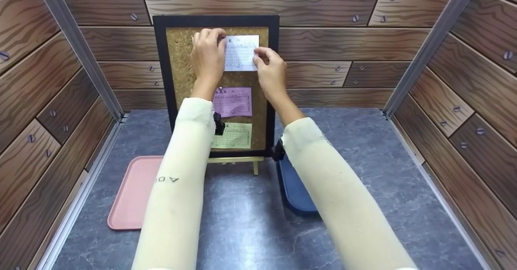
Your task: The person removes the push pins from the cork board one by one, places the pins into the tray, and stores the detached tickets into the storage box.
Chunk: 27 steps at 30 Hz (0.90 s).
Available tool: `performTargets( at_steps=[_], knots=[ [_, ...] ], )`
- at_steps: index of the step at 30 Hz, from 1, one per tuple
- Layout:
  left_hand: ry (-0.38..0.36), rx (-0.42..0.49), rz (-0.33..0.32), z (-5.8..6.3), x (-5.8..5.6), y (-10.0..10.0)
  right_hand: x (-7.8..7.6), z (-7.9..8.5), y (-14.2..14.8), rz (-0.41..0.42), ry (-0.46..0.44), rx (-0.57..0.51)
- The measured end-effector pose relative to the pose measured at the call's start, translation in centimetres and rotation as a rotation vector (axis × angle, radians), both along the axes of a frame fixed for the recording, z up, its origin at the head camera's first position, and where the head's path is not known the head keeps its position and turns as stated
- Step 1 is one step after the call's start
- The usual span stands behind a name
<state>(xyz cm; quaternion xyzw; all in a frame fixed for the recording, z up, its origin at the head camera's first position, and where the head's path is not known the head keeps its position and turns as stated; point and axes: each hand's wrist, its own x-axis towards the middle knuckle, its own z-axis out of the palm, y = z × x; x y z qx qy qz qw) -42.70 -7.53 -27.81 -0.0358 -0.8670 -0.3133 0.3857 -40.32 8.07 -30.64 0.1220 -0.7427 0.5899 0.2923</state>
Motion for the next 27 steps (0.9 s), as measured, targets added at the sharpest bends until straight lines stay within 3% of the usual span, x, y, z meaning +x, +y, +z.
performTargets(
  at_steps=[19, 27],
  knots=[
    [-0.020, 0.038, -0.029, 0.07, -0.03, -0.05, -0.04, 0.02, 0.26, -0.042, 0.013, 0.071],
    [0.014, 0.049, -0.065, 0.17, -0.23, 0.01, -0.05, 0.20, 0.35, -0.046, 0.022, 0.085]
  ],
)
